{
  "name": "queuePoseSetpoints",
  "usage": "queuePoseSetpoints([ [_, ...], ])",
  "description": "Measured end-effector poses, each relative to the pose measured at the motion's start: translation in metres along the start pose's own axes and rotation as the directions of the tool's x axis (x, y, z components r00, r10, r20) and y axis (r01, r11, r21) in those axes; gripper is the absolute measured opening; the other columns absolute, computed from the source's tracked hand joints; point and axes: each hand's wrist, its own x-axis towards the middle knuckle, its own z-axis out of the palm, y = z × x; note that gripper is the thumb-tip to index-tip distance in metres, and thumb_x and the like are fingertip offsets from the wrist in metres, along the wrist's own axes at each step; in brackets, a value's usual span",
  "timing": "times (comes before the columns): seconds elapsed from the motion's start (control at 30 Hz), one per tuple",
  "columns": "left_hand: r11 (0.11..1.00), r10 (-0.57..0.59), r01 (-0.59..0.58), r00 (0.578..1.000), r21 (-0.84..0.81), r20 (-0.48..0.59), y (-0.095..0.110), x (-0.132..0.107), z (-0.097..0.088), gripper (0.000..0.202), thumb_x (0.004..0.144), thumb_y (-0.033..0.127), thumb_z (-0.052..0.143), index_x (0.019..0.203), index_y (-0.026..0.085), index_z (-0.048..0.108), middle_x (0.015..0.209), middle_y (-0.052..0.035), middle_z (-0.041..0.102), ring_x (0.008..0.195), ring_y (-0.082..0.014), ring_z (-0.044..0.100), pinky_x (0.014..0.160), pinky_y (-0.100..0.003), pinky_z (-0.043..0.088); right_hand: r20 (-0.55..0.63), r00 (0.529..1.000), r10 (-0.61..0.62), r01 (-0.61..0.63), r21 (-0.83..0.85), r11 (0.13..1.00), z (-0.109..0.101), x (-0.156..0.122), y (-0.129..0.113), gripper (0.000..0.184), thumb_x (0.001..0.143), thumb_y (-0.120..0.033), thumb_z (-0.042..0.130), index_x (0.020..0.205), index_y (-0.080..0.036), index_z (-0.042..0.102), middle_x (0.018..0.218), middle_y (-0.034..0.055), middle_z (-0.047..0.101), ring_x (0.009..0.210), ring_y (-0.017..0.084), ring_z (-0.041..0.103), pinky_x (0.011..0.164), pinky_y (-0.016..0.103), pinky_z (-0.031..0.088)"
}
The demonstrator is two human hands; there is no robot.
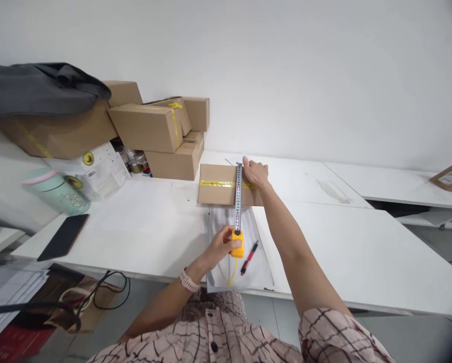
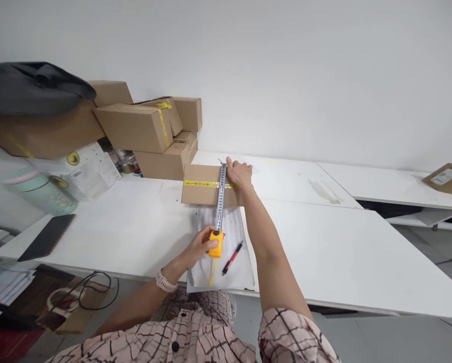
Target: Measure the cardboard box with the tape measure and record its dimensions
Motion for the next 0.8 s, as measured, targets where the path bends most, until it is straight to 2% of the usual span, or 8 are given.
queuePoseSetpoints([
  [0.13, 1.0, -0.008, 0.009, 0.999, -0.008, 0.038, -0.009, -0.003, 0.0, 0.052, 0.069, 0.052, 0.086, 0.1, 0.021, 0.058, 0.102, -0.0041, 0.062, 0.089, -0.0175, 0.059, 0.074, -0.03, 0.05, -0.026, 0.999, 0.031, -0.029, 0.071, 0.997, 0.003, 0.003, -0.001, 0.072, 0.1, -0.067, 0.025, 0.102, -0.014, 0.073, 0.11, 0.022, 0.075, 0.112, 0.034, 0.064, 0.105, 0.05, 0.035],
  [0.23, 1.0, -0.014, 0.014, 0.999, 0.013, 0.038, -0.019, -0.002, -0.002, 0.054, 0.072, 0.052, 0.084, 0.108, 0.022, 0.057, 0.105, -0.0054, 0.063, 0.093, -0.0188, 0.06, 0.079, -0.033, 0.05, -0.064, 0.997, 0.033, -0.028, 0.083, 0.996, 0.006, 0.003, -0.001, 0.07, 0.097, -0.071, 0.031, 0.098, -0.015, 0.073, 0.105, 0.0206, 0.075, 0.107, 0.034, 0.064, 0.103, 0.05, 0.035],
  [0.4, 0.974, -0.015, 0.03, 0.997, 0.223, -0.073, -0.038, 0.007, -0.01, 0.066, 0.07, 0.049, 0.086, 0.121, 0.022, 0.053, 0.099, -0.0037, 0.063, 0.082, -0.0163, 0.056, 0.077, -0.034, 0.049, -0.117, 0.993, 0.028, -0.023, 0.044, 0.999, 0.011, 0.001, -0.001, 0.073, 0.098, -0.072, 0.029, 0.098, -0.013, 0.072, 0.102, 0.0211, 0.074, 0.105, 0.035, 0.064, 0.102, 0.051, 0.036],
  [0.47, 0.964, -0.013, 0.03, 0.998, 0.263, -0.066, -0.041, 0.008, -0.013, 0.067, 0.072, 0.049, 0.085, 0.124, 0.021, 0.053, 0.1, -0.0041, 0.064, 0.081, -0.0163, 0.056, 0.076, -0.034, 0.049, -0.126, 0.992, 0.023, -0.018, 0.038, 0.999, 0.012, 0.001, -0.001, 0.074, 0.098, -0.072, 0.028, 0.099, -0.013, 0.072, 0.1, 0.021, 0.074, 0.104, 0.035, 0.063, 0.101, 0.052, 0.036],
  [0.57, 0.964, -0.007, 0.013, 1.0, 0.264, -0.023, -0.043, 0.008, -0.015, 0.062, 0.077, 0.048, 0.081, 0.124, 0.02, 0.053, 0.101, -0.005, 0.064, 0.082, -0.0164, 0.057, 0.076, -0.035, 0.05, -0.128, 0.992, 0.011, -0.006, 0.039, 0.999, 0.014, 0.001, 0.0, 0.075, 0.099, -0.072, 0.025, 0.1, -0.013, 0.071, 0.102, 0.0213, 0.073, 0.105, 0.035, 0.062, 0.102, 0.053, 0.035],
  [0.8, 0.975, -0.014, 0.025, 0.999, 0.222, -0.049, -0.041, 0.008, -0.015, 0.067, 0.073, 0.049, 0.083, 0.125, 0.021, 0.053, 0.104, -0.0061, 0.066, 0.086, -0.0188, 0.061, 0.081, -0.037, 0.051, -0.15, 0.989, 0.015, -0.004, 0.077, 0.997, 0.019, 0.003, 0.002, 0.077, 0.099, -0.073, 0.022, 0.107, -0.013, 0.07, 0.099, 0.0203, 0.072, 0.108, 0.037, 0.06, 0.103, 0.057, 0.034],
])
